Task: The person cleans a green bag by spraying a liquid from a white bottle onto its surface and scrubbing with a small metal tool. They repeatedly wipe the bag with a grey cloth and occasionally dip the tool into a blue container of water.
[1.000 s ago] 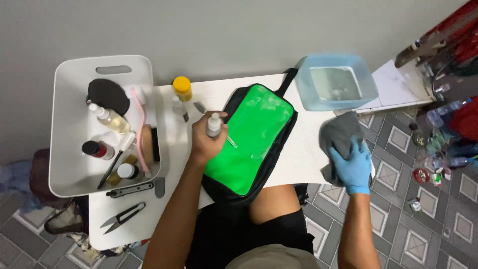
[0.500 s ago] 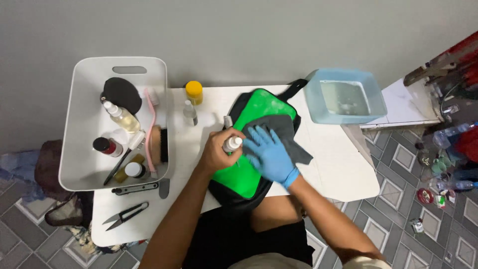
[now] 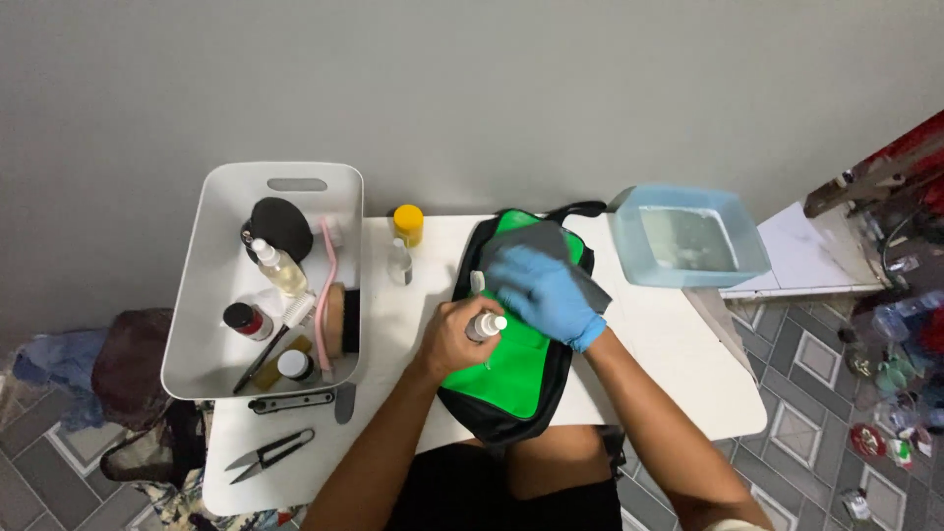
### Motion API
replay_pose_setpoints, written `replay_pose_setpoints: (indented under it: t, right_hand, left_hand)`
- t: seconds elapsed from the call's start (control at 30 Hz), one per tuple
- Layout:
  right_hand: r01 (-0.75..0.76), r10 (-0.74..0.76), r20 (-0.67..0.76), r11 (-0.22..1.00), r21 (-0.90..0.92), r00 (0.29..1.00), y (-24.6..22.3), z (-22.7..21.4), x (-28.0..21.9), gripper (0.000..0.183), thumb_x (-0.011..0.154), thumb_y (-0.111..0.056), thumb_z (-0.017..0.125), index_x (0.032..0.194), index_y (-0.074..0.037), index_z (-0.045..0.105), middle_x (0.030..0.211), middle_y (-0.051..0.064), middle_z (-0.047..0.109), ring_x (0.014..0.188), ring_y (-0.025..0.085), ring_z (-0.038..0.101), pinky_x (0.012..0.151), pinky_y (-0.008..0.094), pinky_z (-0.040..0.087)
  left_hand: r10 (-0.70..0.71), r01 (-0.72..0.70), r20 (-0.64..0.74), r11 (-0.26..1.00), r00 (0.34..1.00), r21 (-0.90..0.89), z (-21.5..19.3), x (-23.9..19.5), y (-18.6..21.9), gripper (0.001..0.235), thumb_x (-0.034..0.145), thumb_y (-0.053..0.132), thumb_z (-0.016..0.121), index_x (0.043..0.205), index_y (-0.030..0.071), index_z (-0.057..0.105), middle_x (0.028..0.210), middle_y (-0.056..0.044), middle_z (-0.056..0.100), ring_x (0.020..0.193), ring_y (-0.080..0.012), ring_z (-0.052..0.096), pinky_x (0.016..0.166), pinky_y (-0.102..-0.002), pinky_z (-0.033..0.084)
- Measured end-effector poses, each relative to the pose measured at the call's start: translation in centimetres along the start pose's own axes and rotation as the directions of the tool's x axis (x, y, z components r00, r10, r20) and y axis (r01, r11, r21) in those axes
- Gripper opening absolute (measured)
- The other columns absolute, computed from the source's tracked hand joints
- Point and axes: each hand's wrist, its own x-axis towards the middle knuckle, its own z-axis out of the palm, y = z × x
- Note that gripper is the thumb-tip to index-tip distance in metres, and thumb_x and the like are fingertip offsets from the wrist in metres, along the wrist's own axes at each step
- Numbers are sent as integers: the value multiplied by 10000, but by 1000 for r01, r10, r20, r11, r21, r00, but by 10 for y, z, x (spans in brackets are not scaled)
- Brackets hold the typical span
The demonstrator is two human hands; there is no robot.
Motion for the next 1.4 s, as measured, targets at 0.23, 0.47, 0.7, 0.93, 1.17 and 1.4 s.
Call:
replay_pose_setpoints:
  t: [0.23,0.47,0.7,0.93,1.17,1.4]
  right_hand:
    - [73,-49,124,978,-197,991,59,39,0,251,853,-240,726,1102,-228,753,1291,113,686,1232,383,602,963,562,486]
    - [-574,513,-259,712,-404,818,90,44,25,304,922,-322,667,1216,-246,684,1149,59,649,1098,355,632,823,517,574]
    - [24,-5,167,993,-115,986,36,51,-18,289,831,-350,691,1099,-246,719,1325,37,634,1277,332,561,1003,508,466]
    - [-379,382,-105,769,-515,918,84,46,22,261,862,-355,667,1119,-315,696,1047,32,637,996,337,636,773,498,575]
    - [-496,531,23,806,-324,847,59,56,29,323,827,-338,670,1146,-308,710,1137,93,631,1075,396,641,832,534,578]
    - [-546,597,2,736,-401,803,75,53,36,326,834,-327,671,1143,-226,691,1121,121,612,1084,408,645,872,554,577]
  left_hand:
    - [74,-79,59,992,996,99,3,-8,-7,231,708,102,765,923,163,708,747,-97,745,688,-345,740,636,-443,586]
    - [97,-107,74,984,993,141,4,-4,-9,262,717,97,784,947,175,686,768,-94,749,719,-356,742,646,-457,585]
    - [70,-80,70,984,995,158,9,-7,-17,263,708,156,812,938,228,705,783,-21,760,726,-288,753,663,-398,598]
    - [97,-112,107,983,989,143,1,-5,-9,267,723,116,803,953,185,685,766,-82,746,713,-347,738,656,-445,587]
    - [89,-106,114,982,990,154,5,-7,-13,259,753,141,800,972,198,675,763,-75,743,710,-330,741,651,-428,589]
    - [62,-81,113,983,992,168,5,-7,-16,278,724,135,799,970,198,686,755,-87,744,701,-351,736,646,-444,586]
